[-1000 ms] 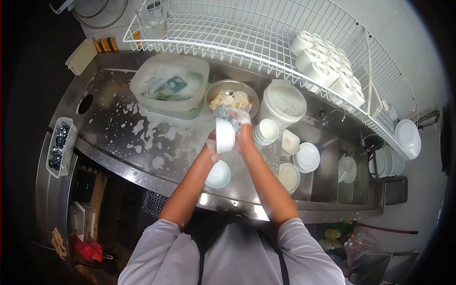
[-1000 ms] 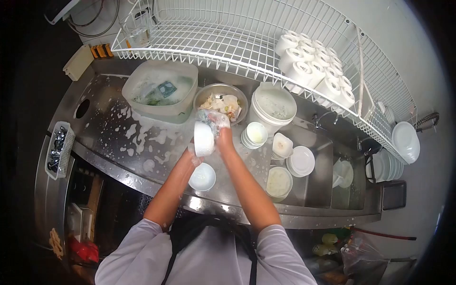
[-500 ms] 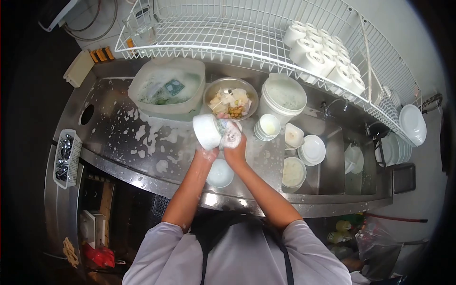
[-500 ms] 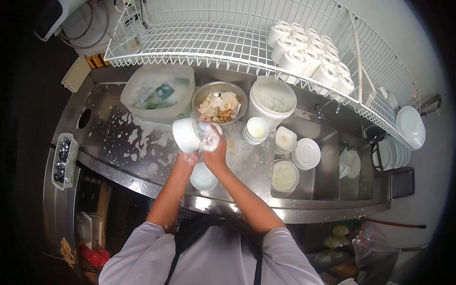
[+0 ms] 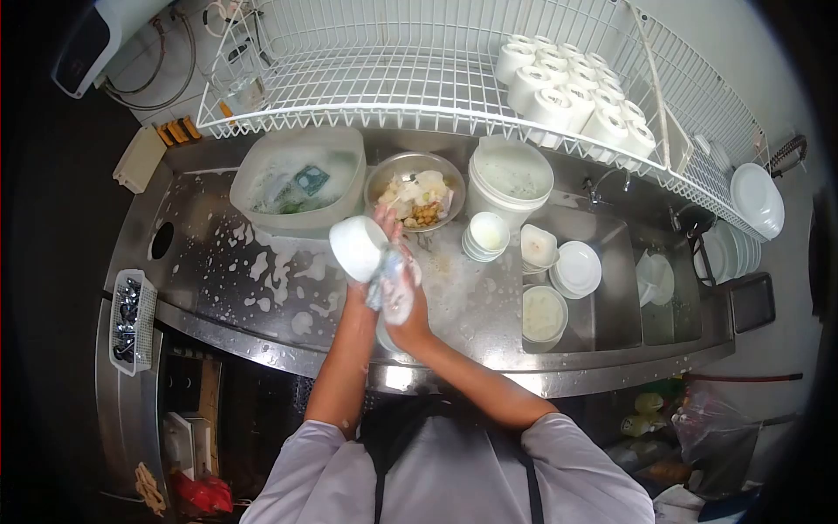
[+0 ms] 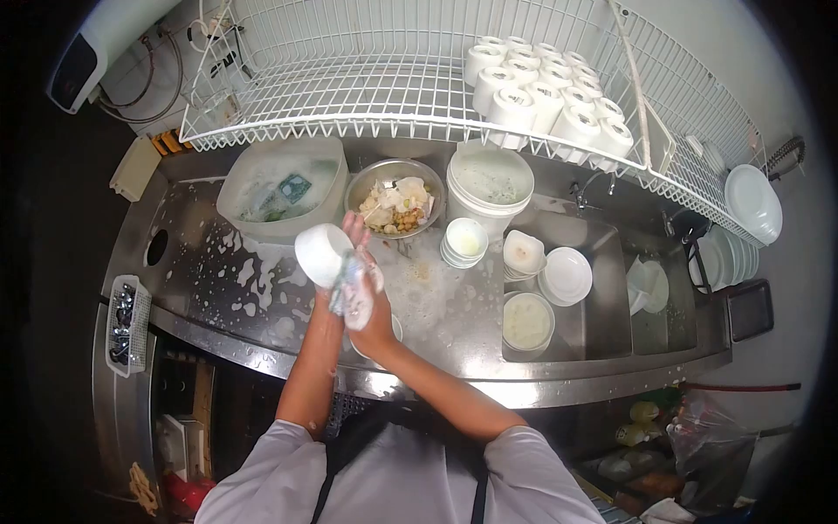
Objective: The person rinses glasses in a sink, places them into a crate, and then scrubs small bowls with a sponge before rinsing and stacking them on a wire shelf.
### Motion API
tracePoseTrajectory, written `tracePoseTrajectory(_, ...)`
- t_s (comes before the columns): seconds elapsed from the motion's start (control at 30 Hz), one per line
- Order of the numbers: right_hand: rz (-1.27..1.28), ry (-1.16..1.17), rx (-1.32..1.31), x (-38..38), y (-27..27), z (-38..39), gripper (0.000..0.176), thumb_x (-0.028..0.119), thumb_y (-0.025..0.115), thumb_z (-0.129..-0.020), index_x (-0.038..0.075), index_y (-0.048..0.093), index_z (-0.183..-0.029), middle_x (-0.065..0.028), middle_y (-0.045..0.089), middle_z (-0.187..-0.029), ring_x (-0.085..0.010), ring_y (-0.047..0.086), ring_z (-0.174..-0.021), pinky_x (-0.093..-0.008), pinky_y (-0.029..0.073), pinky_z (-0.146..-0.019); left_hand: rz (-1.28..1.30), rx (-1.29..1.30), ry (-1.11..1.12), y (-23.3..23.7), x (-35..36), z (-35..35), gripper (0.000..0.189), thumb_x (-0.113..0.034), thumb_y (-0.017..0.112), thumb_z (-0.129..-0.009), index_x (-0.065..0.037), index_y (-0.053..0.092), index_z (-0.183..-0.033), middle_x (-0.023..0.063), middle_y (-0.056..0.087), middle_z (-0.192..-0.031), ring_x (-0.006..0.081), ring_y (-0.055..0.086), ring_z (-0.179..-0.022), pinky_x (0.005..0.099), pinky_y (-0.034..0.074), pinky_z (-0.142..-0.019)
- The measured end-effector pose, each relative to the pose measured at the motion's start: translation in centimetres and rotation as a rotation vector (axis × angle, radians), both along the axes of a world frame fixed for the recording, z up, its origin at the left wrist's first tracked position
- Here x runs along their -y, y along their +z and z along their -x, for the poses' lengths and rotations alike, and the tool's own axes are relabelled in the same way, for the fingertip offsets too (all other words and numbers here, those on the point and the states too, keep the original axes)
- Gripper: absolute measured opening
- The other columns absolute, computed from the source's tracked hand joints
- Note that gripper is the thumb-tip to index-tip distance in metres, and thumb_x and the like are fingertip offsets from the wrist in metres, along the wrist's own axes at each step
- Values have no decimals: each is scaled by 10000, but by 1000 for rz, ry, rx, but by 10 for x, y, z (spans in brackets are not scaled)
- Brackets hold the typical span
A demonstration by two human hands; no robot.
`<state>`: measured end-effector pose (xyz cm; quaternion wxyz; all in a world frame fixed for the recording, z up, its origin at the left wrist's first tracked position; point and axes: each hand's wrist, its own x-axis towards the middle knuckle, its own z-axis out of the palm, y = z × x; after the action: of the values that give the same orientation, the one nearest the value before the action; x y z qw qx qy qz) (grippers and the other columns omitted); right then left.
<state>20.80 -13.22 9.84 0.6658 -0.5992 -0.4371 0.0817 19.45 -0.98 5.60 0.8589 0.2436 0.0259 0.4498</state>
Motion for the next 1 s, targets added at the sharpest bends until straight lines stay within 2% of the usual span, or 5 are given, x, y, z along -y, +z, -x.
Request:
tracePoseTrajectory(0.13, -93, 3, 650, -3, 30, -27, 409, 126, 704, -775, 176, 704, -1181, -143, 561, -1357, -369, 479, -1325, -450, 428, -1066, -49, -111, -74, -15, 4, 17, 534, -427, 449, -1007, -34, 447, -1368, 156, 577, -1279, 267, 582, -1163, 398, 520, -935)
tracePoseTrajectory(0.27, 23, 290, 438, -25, 54, -61, 357, 176, 738, -791, 147, 714, -1146, -81, 656, -1255, -231, 650, -1101, -412, 519, -910, -207, -308, -159, -34, -7, 26, 458, -403, 449, -1012, -34, 512, -1277, 153, 629, -1161, 273, 646, -1028, 381, 568, -814)
tracePoseTrajectory(0.37, 334, 565, -447, -54, 34, -98, 341, 166, 684, -881, 71, 664, -1208, -106, 692, -1162, -237, 687, -1000, -350, 556, -838, -194, -522, -234, -11, 6, 29, 402, -384, 474, -1010, -38, 555, -1199, 142, 665, -1057, 260, 691, -900, 357, 598, -701)
tracePoseTrajectory(0.7, -144, 182, -1553, -20, -50, -21, 372, 232, 488, -986, 41, 537, -1302, -101, 639, -1221, -256, 650, -1078, -397, 524, -956, 1, -879, 358, -22, 12, -1, 353, -178, 617, -958, -38, 571, -1278, 83, 666, -1088, 224, 653, -963, 348, 531, -821)
tracePoseTrajectory(1.0, 521, -319, -92, -26, -16, -237, 395, 392, 503, -964, 41, 636, -1086, -273, 666, -862, -440, 662, -866, -532, 500, -696, -904, -1570, 526, 9, 26, 55, 296, -235, 620, -940, -50, 657, -1168, 237, 691, -964, 404, 665, -905, 440, 503, -837)
